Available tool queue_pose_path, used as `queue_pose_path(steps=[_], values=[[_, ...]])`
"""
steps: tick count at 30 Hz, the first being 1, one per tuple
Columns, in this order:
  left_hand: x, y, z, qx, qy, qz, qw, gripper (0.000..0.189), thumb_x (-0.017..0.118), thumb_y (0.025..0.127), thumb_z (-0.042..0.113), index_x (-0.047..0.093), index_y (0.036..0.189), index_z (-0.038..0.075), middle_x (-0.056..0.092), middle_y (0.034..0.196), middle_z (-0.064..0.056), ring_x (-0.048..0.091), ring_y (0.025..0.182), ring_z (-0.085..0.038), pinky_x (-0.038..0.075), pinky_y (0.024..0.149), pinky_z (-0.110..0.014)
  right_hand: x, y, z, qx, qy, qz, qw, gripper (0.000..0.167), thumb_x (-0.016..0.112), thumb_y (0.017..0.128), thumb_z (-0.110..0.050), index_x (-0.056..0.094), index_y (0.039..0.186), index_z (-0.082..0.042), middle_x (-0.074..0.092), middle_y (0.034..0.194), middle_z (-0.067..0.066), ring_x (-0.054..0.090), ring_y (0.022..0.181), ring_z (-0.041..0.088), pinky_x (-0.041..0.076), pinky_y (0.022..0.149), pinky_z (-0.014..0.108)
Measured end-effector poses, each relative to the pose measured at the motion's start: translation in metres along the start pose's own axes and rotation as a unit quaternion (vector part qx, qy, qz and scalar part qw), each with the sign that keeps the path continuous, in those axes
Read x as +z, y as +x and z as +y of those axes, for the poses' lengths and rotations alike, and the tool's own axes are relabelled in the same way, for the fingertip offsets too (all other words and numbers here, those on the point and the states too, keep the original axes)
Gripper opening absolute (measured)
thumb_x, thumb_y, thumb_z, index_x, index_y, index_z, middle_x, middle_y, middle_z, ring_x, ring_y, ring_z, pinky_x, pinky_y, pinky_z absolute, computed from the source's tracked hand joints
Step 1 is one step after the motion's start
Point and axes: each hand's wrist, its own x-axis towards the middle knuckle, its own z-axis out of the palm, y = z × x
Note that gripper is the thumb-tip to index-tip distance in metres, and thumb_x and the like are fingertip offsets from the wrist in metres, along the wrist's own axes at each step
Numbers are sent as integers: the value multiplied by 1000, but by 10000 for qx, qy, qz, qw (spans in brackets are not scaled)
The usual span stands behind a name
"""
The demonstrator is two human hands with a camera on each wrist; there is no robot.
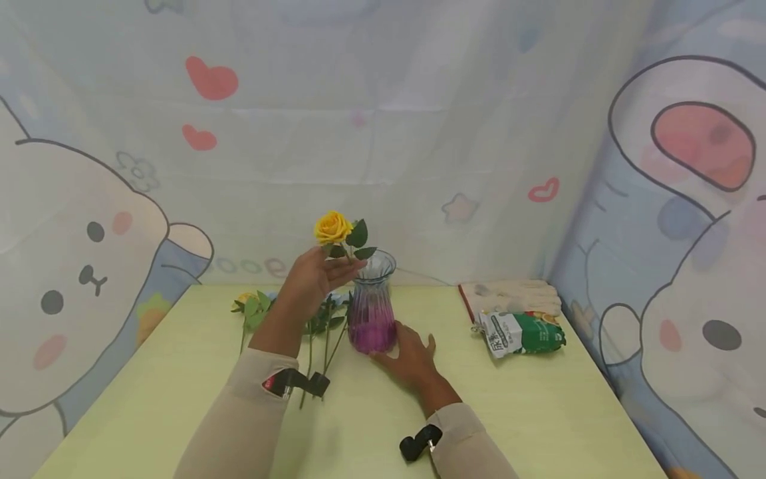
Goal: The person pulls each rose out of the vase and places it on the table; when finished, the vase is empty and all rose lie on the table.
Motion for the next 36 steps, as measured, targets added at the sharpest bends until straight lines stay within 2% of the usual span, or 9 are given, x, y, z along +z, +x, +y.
queue_pose_path(steps=[3, 5, 9, 13, 18, 23, 28, 32, 36], values=[[-4, -3, -7, 165, -490, 38, 9987, 25, 44, 118, 9, 41, 142, 4, 60, 137, -22, 68, 139, -35, 58, 112, -37, 1, 0, 1, -37, 39, 46, 10000, 101, 69, 97, -72, 39, 170, -9, 50, 171, 11, 45, 160, 39, 6, 128, 82], [-4, -5, -15, 393, -646, 267, 9968, 24, 54, 112, 0, 48, 136, 1, 67, 132, -17, 75, 130, -27, 61, 108, -31, 2, 0, 1, -37, 48, 57, 10000, 101, 69, 97, -72, 38, 170, -10, 50, 171, 11, 45, 160, 38, 5, 128, 82], [-2, -5, -30, 788, -450, 1002, 9908, 21, 70, 107, 5, 63, 127, 4, 80, 129, -12, 84, 97, -11, 61, 78, -19, 2, 1, 1, -22, 48, 60, 10000, 101, 70, 97, -72, 39, 170, -9, 51, 170, 11, 46, 159, 38, 6, 128, 82], [3, -2, -38, 891, -482, 1597, 9819, 17, 72, 108, 16, 64, 119, 7, 81, 127, -13, 83, 82, -9, 54, 65, -20, 3, 0, 1, -29, 29, 59, 10000, 100, 71, 97, -71, 40, 169, -9, 51, 170, 11, 47, 159, 39, 7, 127, 82], [13, 0, -43, 1168, -753, 2054, 9688, 12, 69, 110, 13, 58, 104, 9, 82, 117, -12, 82, 79, -12, 61, 67, -23, 4, 1, 3, -32, -53, 75, 10000, 100, 70, 96, -71, 40, 169, -11, 51, 170, 10, 47, 159, 38, 8, 128, 81], [17, 2, -48, 1213, -1162, 1989, 9655, 19, 67, 109, 5, 53, 97, 11, 81, 112, -13, 82, 85, -14, 64, 74, -25, 3, 1, 1, -8, -36, 58, 10000, 100, 70, 97, -72, 40, 169, -10, 51, 170, 11, 47, 158, 38, 7, 128, 82], [13, 5, -51, 1078, -1437, 1850, 9662, 9, 70, 102, -7, 71, 99, 1, 79, 105, -7, 81, 98, -16, 65, 90, -26, 4, 1, 0, 4, 0, 22, 10000, 101, 70, 96, -72, 40, 169, -9, 51, 170, 11, 47, 159, 39, 7, 128, 83], [9, 5, -52, 995, -1154, 1845, 9709, 17, 72, 102, -5, 80, 116, -8, 82, 123, -15, 79, 115, -19, 61, 93, -25, 4, 1, 0, -28, -3, 55, 10000, 100, 71, 96, -71, 41, 169, -10, 53, 169, 11, 48, 158, 38, 7, 128, 82], [8, 4, -52, 1021, -603, 1765, 9771, 28, 69, 105, 0, 74, 130, -11, 67, 152, -19, 61, 145, -26, 48, 103, -34, 3, 2, 1, -14, -13, 45, 10000, 99, 71, 96, -72, 41, 169, -12, 52, 169, 9, 47, 158, 37, 7, 128, 81]])
